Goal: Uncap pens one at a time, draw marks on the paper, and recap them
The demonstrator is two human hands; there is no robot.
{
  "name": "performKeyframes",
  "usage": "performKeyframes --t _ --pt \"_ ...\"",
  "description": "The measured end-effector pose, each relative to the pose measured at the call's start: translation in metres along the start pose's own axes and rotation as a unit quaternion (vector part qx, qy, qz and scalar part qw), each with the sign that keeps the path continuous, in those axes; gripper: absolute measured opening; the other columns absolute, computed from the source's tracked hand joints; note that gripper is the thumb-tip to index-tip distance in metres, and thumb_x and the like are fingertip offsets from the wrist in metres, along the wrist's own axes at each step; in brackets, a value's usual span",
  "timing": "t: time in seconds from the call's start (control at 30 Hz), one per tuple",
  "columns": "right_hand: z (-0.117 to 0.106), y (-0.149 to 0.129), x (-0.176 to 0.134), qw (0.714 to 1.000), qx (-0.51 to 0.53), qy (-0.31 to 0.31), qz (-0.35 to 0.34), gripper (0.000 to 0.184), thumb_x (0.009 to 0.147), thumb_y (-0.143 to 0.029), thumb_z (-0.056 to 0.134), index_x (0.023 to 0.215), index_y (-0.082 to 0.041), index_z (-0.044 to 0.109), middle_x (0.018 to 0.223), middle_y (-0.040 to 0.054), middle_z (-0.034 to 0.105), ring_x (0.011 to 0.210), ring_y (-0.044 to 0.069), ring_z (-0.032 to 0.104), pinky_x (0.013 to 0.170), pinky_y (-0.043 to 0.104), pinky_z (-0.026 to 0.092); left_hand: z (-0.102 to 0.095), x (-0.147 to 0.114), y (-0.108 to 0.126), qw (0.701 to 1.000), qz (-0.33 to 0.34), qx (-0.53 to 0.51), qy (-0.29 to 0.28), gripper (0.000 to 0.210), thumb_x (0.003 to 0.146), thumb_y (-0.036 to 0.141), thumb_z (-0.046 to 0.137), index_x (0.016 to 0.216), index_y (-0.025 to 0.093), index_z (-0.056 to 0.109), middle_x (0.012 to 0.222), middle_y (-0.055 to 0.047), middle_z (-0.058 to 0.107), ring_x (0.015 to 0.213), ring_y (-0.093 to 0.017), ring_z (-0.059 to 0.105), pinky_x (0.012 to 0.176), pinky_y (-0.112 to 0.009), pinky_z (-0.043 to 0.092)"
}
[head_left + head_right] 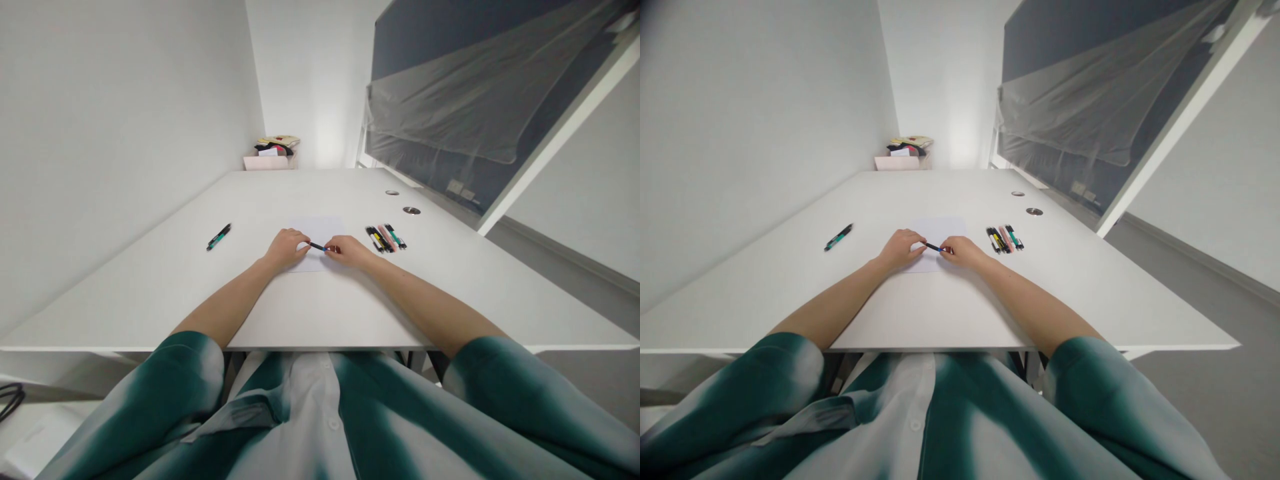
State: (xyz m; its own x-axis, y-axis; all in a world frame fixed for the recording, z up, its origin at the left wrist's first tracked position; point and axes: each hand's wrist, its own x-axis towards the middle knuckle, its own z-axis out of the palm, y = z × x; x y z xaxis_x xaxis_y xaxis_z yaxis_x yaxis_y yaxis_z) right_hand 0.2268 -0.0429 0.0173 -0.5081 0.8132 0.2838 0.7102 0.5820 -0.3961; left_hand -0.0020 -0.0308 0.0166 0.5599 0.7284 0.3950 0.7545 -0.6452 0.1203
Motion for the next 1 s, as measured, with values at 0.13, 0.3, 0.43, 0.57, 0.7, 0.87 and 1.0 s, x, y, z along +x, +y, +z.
performKeyframes --t 0.13,0.3,0.43,0.57,0.7,0.87,1.0 --pt "-0.011 0.02 0.001 0.992 -0.055 0.041 0.108 0.014 0.084 -0.02 0.063 0.092 -0.02 0.074 0.095 0.0105 0.071 0.09 0.022 0.063 0.083 0.029 0.043 0.003 -0.003 -0.01 0.999 -0.042 -0.004 0.011 0.039 0.087 0.033 0.054 0.122 0.019 0.063 0.121 -0.011 0.068 0.113 -0.026 0.059 0.101 -0.044 0.042" --pt "-0.028 0.047 -0.007 0.953 -0.152 0.05 0.256 0.02 0.083 -0.019 0.062 0.099 -0.015 0.073 0.103 0.0171 0.071 0.102 0.028 0.064 0.091 0.034 0.043 0.004 -0.004 -0.02 0.997 -0.076 -0.012 0.028 0.04 0.086 0.03 0.054 0.124 0.019 0.061 0.12 -0.01 0.067 0.112 -0.025 0.059 0.101 -0.043 0.043" --pt "-0.033 0.056 -0.011 0.929 -0.201 0.026 0.31 0.028 0.082 -0.022 0.06 0.107 -0.014 0.072 0.109 0.02 0.07 0.104 0.03 0.064 0.086 0.037 0.047 0.005 -0.003 -0.021 0.997 -0.076 -0.008 0.02 0.038 0.086 0.031 0.053 0.121 0.019 0.063 0.12 -0.01 0.067 0.113 -0.025 0.059 0.101 -0.043 0.043" --pt "-0.035 0.059 -0.012 0.919 -0.215 0.031 0.328 0.028 0.082 -0.023 0.06 0.106 -0.015 0.072 0.106 0.0197 0.07 0.101 0.03 0.066 0.083 0.037 0.048 0.006 -0.003 -0.021 0.997 -0.071 0.001 0.014 0.035 0.087 0.031 0.053 0.118 0.02 0.064 0.121 -0.009 0.067 0.113 -0.025 0.059 0.102 -0.044 0.043" --pt "-0.036 0.062 -0.012 0.917 -0.215 0.054 0.333 0.029 0.082 -0.021 0.06 0.108 -0.015 0.073 0.107 0.0201 0.07 0.103 0.031 0.065 0.085 0.037 0.048 0.005 -0.004 -0.021 0.997 -0.074 0.005 0.009 0.035 0.087 0.031 0.053 0.116 0.018 0.065 0.12 -0.01 0.068 0.113 -0.027 0.06 0.101 -0.044 0.043" --pt "-0.034 0.066 -0.012 0.915 -0.212 0.065 0.338 0.032 0.082 -0.022 0.06 0.11 -0.015 0.073 0.105 0.0189 0.071 0.102 0.029 0.066 0.085 0.036 0.048 0.004 -0.003 -0.02 0.997 -0.073 -0.001 0.006 0.033 0.086 0.03 0.053 0.114 0.017 0.067 0.118 -0.012 0.068 0.113 -0.027 0.06 0.102 -0.044 0.043" --pt "-0.033 0.067 -0.011 0.917 -0.208 0.06 0.334 0.031 0.083 -0.02 0.057 0.109 -0.015 0.073 0.104 0.0187 0.072 0.102 0.03 0.066 0.086 0.037 0.048 0.004 -0.003 -0.021 0.998 -0.07 0.001 0.0 0.032 0.086 0.03 0.052 0.112 0.017 0.067 0.118 -0.012 0.068 0.112 -0.027 0.06 0.102 -0.044 0.043"
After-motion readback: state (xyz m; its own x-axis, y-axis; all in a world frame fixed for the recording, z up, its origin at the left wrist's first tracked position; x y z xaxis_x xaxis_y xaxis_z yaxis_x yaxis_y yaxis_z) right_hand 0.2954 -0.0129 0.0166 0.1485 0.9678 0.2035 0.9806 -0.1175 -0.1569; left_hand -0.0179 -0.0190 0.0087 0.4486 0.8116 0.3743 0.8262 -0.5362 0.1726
